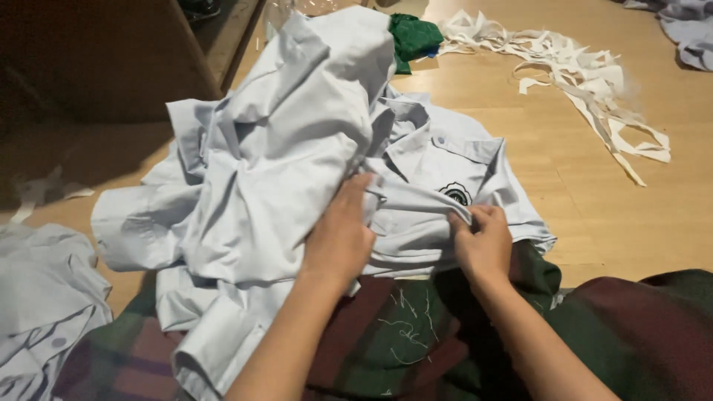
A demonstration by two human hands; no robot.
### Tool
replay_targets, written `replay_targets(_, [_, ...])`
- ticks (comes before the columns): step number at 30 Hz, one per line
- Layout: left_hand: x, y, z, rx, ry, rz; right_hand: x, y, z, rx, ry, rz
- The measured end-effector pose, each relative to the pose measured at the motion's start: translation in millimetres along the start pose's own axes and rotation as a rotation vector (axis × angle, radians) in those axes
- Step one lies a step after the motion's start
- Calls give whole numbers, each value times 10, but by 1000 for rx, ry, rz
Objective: The person sits on the floor and uses scissors to cut the fabric of a white shirt. They repeatedly fold and unfold the shirt, cutting along the seams and edges of the garment.
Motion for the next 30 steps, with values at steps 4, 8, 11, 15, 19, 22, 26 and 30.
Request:
replay_targets(4, [-54,-294,400,140,-28,349,3,159,125,-103,168,13])
replay_targets(8, [-29,-872,319,599,80,569,-541,897,515,-62,424,-159])
replay_targets(11, [-32,-977,44,827,95,597,-782,1073,746,-76,403,-185])
replay_targets(15, [-35,-1173,-123,867,173,625,-333,606,774,103,221,-178])
replay_targets(19, [-5,-1010,-21,903,133,645,29,1,964,146,270,-26])
replay_targets(22, [21,-928,6,942,97,670,276,-596,1078,197,349,178])
replay_targets(26, [91,-902,0,964,83,745,422,-962,850,116,142,380])
replay_targets(30, [117,-987,-26,1105,116,792,504,-732,250,178,-294,127])
Point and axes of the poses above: each hand's wrist, its own x-axis away from the middle knuckle, its own z-axis out of the back of the hand, y = z × x, the point moved 9 cm from there along -x, towards the middle knuckle, and after that the axes turned 7 degrees about y, right-handed, at the moved point
